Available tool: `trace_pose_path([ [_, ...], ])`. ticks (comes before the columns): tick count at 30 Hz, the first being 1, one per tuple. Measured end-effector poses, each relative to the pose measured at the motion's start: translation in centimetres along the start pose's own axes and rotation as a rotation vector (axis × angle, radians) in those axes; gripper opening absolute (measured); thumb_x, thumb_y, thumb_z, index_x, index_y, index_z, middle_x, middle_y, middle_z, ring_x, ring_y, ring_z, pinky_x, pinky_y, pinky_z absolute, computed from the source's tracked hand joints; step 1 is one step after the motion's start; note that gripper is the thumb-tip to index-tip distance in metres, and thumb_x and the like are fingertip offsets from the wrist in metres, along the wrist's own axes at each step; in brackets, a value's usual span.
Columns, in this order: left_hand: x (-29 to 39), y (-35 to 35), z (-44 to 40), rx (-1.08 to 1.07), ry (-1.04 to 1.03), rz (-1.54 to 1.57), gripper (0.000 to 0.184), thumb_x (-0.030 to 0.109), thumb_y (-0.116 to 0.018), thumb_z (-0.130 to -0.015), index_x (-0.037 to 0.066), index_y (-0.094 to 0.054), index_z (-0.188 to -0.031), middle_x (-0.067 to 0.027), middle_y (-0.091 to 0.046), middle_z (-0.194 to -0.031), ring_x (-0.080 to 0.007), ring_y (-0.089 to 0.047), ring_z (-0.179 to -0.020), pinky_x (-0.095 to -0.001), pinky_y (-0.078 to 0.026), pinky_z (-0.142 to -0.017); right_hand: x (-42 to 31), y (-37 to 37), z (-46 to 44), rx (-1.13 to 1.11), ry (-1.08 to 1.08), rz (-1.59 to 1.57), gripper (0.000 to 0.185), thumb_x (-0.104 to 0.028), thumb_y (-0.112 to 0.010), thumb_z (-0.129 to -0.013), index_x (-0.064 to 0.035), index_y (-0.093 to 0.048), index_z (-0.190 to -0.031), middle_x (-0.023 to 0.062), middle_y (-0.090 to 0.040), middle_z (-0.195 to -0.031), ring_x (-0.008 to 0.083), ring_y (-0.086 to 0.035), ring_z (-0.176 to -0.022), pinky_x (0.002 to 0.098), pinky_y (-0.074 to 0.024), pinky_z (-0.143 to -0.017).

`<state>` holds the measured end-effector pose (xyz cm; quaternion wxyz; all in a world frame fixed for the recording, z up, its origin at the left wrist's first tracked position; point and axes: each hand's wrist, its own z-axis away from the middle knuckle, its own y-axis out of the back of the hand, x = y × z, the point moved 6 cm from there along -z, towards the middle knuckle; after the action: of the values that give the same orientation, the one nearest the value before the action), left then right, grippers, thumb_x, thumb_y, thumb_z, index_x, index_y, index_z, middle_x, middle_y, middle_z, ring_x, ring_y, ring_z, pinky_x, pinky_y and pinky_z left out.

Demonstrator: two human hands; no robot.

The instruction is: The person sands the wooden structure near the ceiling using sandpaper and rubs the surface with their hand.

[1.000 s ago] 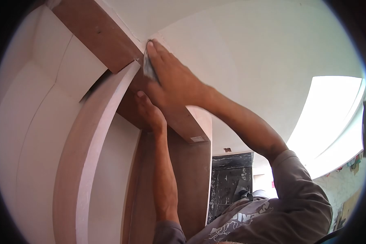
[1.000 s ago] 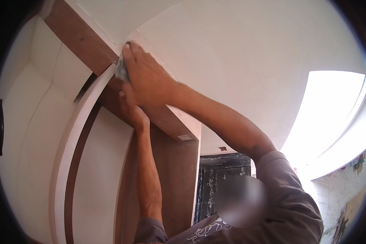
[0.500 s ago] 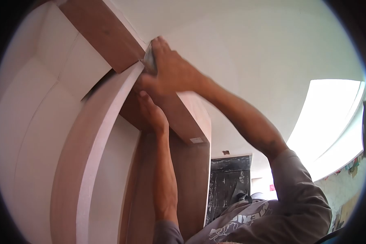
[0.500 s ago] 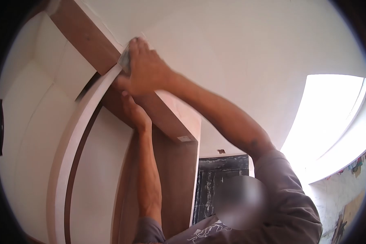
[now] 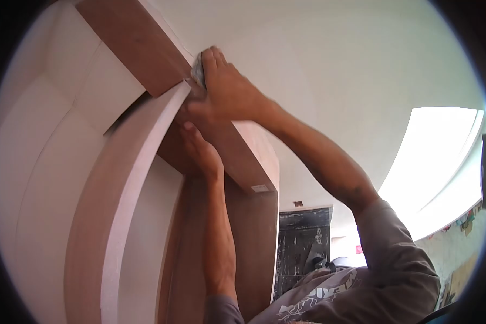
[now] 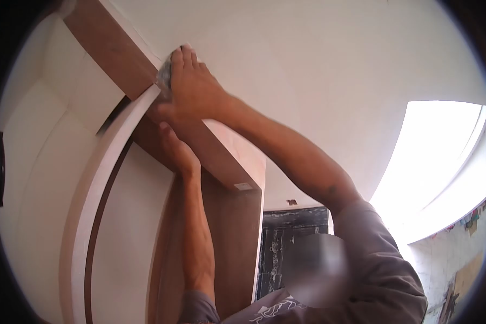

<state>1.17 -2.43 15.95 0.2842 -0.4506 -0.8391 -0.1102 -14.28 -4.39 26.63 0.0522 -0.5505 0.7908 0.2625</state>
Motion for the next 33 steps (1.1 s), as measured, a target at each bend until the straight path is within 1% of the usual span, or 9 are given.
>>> trace_pose_path([
  [2,0.8,-0.3,0.0,0.012,0.099,0.060,0.060,0.046,-0.036,-0.109,-0.006,-0.053,-0.133,-0.0227,-0.058,-0.132,-0.0302,-0.056,-0.121,-0.0404,-0.042,-0.105,-0.8,0.5,0.4,-0.025,-0.060,-0.052,0.114,-0.043,-0.078,-0.071,0.0168,-0.020,-0.148,0.0442,-0.026,-0.152,0.0542,-0.038,-0.139,0.0490,-0.0396,-0.114],
  [5,-0.8,-0.2,-0.2,-0.058,-0.031,0.006,0.062,0.047,-0.035,-0.109,-0.007,-0.054,-0.132,-0.0228,-0.059,-0.129,-0.0308,-0.056,-0.122,-0.0410,-0.043,-0.104,-2.1,0.3,1.6,0.043,0.015,0.058,0.114,-0.044,-0.077,-0.071,0.0187,-0.019,-0.147,0.0437,-0.027,-0.152,0.0537,-0.040,-0.138,0.0469,-0.0407,-0.114],
  [8,1.3,-0.3,0.2,-0.002,0.105,0.012,0.062,0.047,-0.035,-0.109,-0.007,-0.053,-0.133,-0.0229,-0.059,-0.129,-0.0308,-0.056,-0.122,-0.0411,-0.043,-0.103,0.6,0.3,-0.8,-0.122,-0.175,-0.126,0.118,-0.046,-0.077,-0.072,0.0203,-0.015,-0.148,0.0440,-0.025,-0.153,0.0534,-0.036,-0.141,0.0465,-0.0379,-0.116],
  [11,-1.7,0.4,-0.9,-0.051,-0.119,0.008,0.058,0.038,-0.041,-0.108,-0.012,-0.047,-0.138,-0.0273,-0.056,-0.136,-0.0345,-0.055,-0.124,-0.0405,-0.039,-0.108,-2.6,0.3,1.6,-0.011,-0.003,0.099,0.120,-0.047,-0.078,-0.072,0.0210,-0.015,-0.147,0.0438,-0.025,-0.152,0.0531,-0.038,-0.140,0.0462,-0.0392,-0.115],
  [18,0.0,-0.2,-0.7,-0.043,0.028,0.012,0.059,0.043,-0.035,-0.109,-0.009,-0.052,-0.133,-0.0247,-0.058,-0.132,-0.0305,-0.056,-0.120,-0.0406,-0.042,-0.104,-1.7,0.5,0.6,-0.073,-0.061,0.043,0.123,-0.050,-0.081,-0.071,0.0208,-0.016,-0.147,0.0460,-0.024,-0.151,0.0554,-0.041,-0.136,0.0504,-0.0404,-0.113],
  [21,-0.8,-0.3,-0.2,-0.061,0.031,0.034,0.058,0.041,-0.034,-0.110,-0.010,-0.052,-0.132,-0.0245,-0.058,-0.132,-0.0308,-0.056,-0.119,-0.0409,-0.044,-0.102,-2.4,-0.3,2.2,0.142,0.168,0.175,0.121,-0.050,-0.081,-0.071,0.0203,-0.018,-0.146,0.0456,-0.026,-0.151,0.0548,-0.045,-0.132,0.0502,-0.0427,-0.110],
  [25,0.1,0.1,-0.6,-0.056,-0.082,-0.012,0.057,0.042,-0.038,-0.110,-0.010,-0.051,-0.127,-0.0214,-0.058,-0.121,-0.0288,-0.055,-0.109,-0.0408,-0.043,-0.100,-0.5,0.2,-0.5,-0.071,-0.095,-0.073,0.121,-0.050,-0.081,-0.072,0.0185,-0.017,-0.148,0.0464,-0.025,-0.150,0.0579,-0.036,-0.138,0.0518,-0.0390,-0.113],
  [29,-0.6,-0.2,-0.1,-0.113,-0.050,0.111,0.055,0.043,-0.042,-0.109,-0.009,-0.051,-0.125,-0.0209,-0.058,-0.117,-0.0289,-0.055,-0.104,-0.0400,-0.042,-0.101,-2.7,-0.2,2.9,0.165,0.170,0.124,0.116,-0.046,-0.082,-0.072,0.0187,-0.020,-0.146,0.0448,-0.027,-0.150,0.0555,-0.039,-0.137,0.0490,-0.0400,-0.113],
  [33,-0.1,-0.1,-0.4,-0.008,0.008,0.016,0.058,0.044,-0.038,-0.109,-0.010,-0.053,-0.127,-0.0231,-0.059,-0.124,-0.0310,-0.057,-0.111,-0.0413,-0.042,-0.102,0.0,0.2,-0.2,-0.076,-0.107,-0.145,0.118,-0.048,-0.081,-0.073,0.0187,-0.018,-0.147,0.0439,-0.027,-0.151,0.0544,-0.034,-0.141,0.0493,-0.0367,-0.116],
])
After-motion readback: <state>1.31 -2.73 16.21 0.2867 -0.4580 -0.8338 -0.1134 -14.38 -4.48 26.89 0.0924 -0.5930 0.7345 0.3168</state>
